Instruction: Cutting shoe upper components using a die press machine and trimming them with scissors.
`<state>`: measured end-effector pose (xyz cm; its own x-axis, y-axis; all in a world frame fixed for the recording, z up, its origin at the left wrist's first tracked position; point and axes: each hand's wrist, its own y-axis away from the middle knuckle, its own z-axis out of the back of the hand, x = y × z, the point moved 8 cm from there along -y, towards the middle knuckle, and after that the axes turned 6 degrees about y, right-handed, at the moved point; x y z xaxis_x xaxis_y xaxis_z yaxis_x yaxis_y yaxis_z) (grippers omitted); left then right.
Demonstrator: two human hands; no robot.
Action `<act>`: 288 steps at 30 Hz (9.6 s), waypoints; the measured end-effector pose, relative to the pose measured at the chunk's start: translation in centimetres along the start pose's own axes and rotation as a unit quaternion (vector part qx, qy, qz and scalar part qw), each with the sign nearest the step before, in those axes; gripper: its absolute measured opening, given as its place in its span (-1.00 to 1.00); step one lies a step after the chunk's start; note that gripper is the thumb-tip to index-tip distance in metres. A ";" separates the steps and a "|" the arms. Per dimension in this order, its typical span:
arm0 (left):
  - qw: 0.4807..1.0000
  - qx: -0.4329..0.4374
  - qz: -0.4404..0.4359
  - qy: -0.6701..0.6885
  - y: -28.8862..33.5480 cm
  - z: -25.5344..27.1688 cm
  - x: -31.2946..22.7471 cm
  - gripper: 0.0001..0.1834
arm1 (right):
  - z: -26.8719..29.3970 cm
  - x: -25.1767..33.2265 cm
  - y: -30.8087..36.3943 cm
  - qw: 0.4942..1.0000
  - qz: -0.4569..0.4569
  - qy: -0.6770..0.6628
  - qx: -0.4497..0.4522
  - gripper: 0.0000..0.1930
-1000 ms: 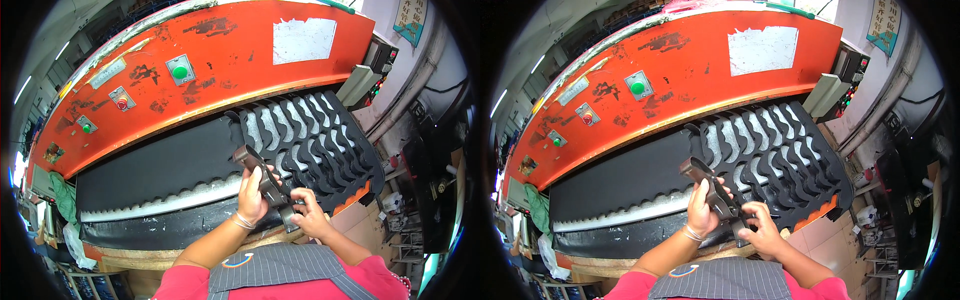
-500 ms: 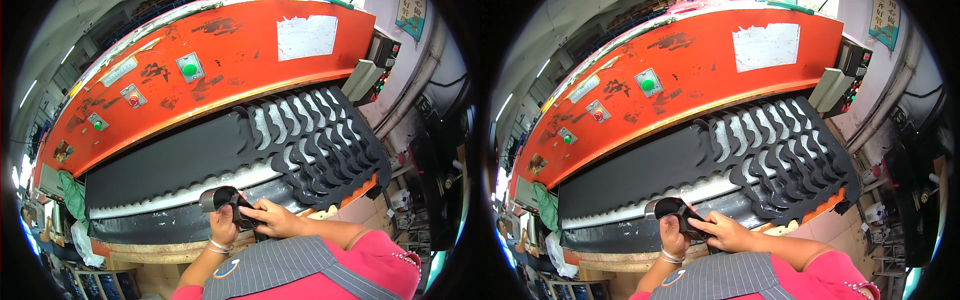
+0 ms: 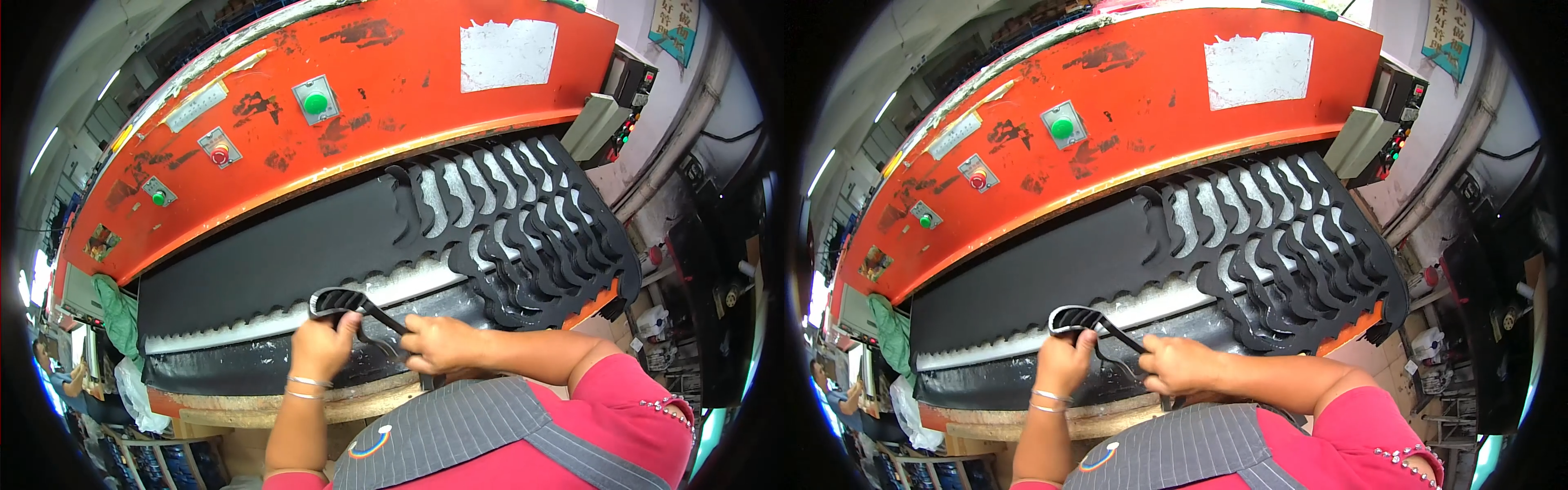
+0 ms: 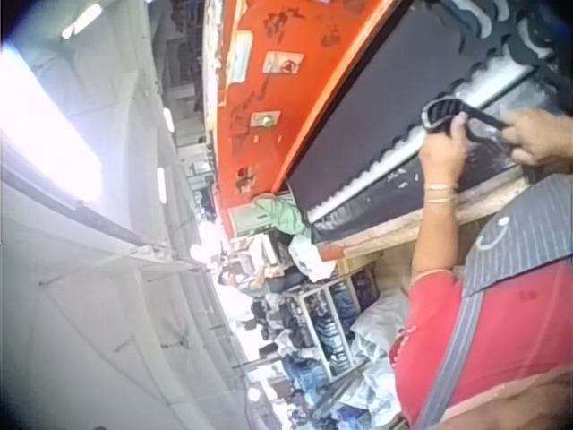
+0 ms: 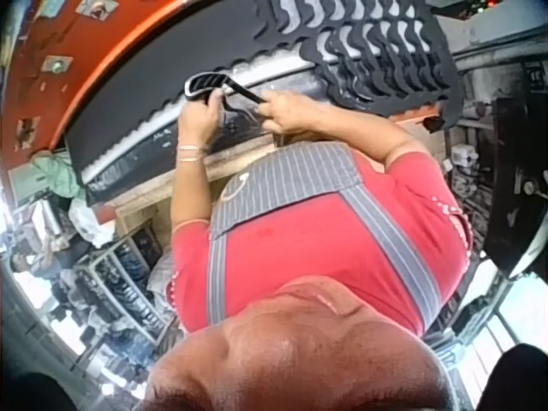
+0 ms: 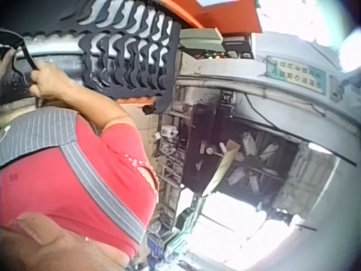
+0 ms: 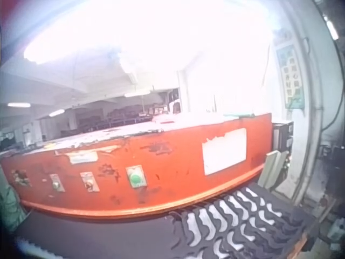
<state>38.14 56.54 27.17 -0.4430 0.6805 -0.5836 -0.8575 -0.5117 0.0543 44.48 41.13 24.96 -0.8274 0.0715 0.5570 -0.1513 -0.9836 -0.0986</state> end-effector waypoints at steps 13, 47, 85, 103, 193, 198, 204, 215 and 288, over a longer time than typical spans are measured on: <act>0.968 -0.116 -0.111 -0.192 0.9 0.8 3.6 -0.22 | 6.4 -12.2 -12.3 0.946 -0.295 0.133 -0.012 -0.61; 0.977 -0.143 -0.156 0.015 -20.5 -9.4 -1.9 -0.49 | 12.7 -32.4 -16.1 0.914 -0.289 0.212 -0.192 -0.66; 0.980 -0.029 -0.142 0.139 -17.7 -4.7 2.4 -0.18 | 12.2 -21.0 -15.3 0.947 -0.146 0.235 -0.163 -0.56; 0.615 -0.738 -0.152 0.233 8.6 31.8 25.2 -0.44 | 11.9 7.6 -10.6 0.853 -0.058 0.005 -0.519 -0.69; 0.988 0.033 -0.127 -0.079 -9.2 -5.8 4.3 -0.37 | 12.9 -11.4 -4.6 0.953 -0.119 -0.129 -0.247 -0.83; 0.985 -0.033 -0.171 -0.005 -17.3 -7.3 1.8 -0.35 | 8.6 -9.9 3.3 0.905 -0.083 -0.230 -0.347 -0.86; 0.994 -0.052 -0.079 -0.044 -23.5 -9.1 -1.7 -0.30 | 12.6 -5.1 10.9 0.915 -0.023 -0.056 -0.399 -0.87; 0.879 -0.097 -0.096 0.457 -24.3 -8.8 0.4 -0.48 | 6.8 -12.2 11.0 0.853 -0.323 0.183 -0.367 -0.35; 0.986 -0.142 -0.087 0.016 -9.9 -1.1 8.2 -0.34 | 1.0 -11.9 -20.3 0.954 -0.277 0.113 -0.022 -0.35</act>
<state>43.22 66.64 20.98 -0.2831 0.7561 -0.5901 -0.8095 -0.5183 -0.2758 57.94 60.10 21.19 -0.7088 0.6167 0.3424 -0.6170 -0.7773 0.1226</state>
